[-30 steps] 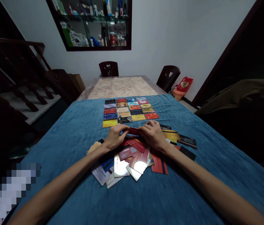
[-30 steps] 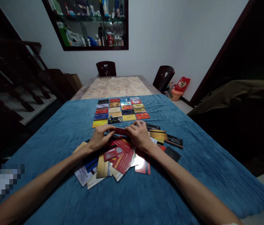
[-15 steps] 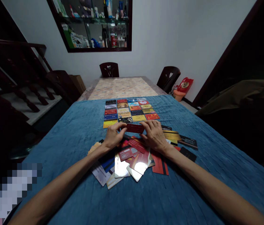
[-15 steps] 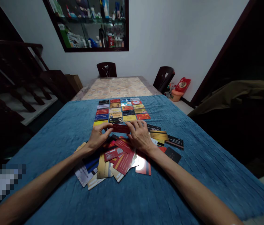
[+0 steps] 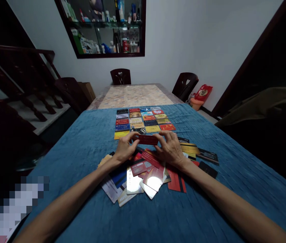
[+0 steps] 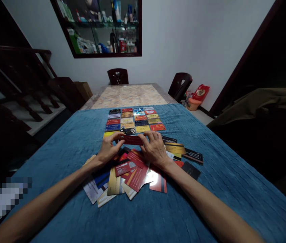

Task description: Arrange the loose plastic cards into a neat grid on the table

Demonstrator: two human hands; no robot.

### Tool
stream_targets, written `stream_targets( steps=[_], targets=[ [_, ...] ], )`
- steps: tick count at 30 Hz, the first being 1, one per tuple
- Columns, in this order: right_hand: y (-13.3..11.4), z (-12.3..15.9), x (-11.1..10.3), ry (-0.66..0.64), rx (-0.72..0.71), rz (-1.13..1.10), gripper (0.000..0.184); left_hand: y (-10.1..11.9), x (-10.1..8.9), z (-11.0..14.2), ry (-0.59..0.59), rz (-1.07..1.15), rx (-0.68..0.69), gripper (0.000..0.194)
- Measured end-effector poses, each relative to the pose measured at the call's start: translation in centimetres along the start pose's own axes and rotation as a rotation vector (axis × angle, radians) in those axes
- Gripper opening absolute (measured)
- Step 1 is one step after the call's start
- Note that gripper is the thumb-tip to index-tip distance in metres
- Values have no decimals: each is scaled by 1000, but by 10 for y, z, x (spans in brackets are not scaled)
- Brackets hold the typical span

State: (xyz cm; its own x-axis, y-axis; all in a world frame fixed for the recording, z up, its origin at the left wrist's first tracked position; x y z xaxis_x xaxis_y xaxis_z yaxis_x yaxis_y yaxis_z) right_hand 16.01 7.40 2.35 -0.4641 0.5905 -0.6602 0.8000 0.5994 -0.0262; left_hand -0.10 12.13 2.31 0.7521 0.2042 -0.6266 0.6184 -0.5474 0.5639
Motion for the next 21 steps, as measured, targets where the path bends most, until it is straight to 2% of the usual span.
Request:
stream_targets(
  steps=[7, 13, 21],
  targets=[
    [-4, -3, 3, -47, -43, -9, 35, 5, 0, 4, -5, -69, 95, 39],
    [-4, -12, 9, -92, -97, -32, 40, 0, 1, 6, 4, -112, 188, 36],
    [-2, -29, 22, -163, -104, -63, 41, 1, -2, 1, -69, -246, 267, 53]
  ],
)
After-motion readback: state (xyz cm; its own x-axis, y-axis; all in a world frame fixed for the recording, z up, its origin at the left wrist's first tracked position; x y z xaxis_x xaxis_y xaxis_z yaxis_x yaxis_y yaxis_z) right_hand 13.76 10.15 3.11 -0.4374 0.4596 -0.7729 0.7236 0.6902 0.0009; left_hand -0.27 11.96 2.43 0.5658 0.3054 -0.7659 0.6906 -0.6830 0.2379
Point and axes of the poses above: each hand's wrist, its own z-axis away from the middle knuckle, its own x-axis out of the palm, y = z × x, the point moved 10 cm from there along -z, towards the middle knuckle, and after that the axes turned 7 degrees about -z, right-handed, at the moved point
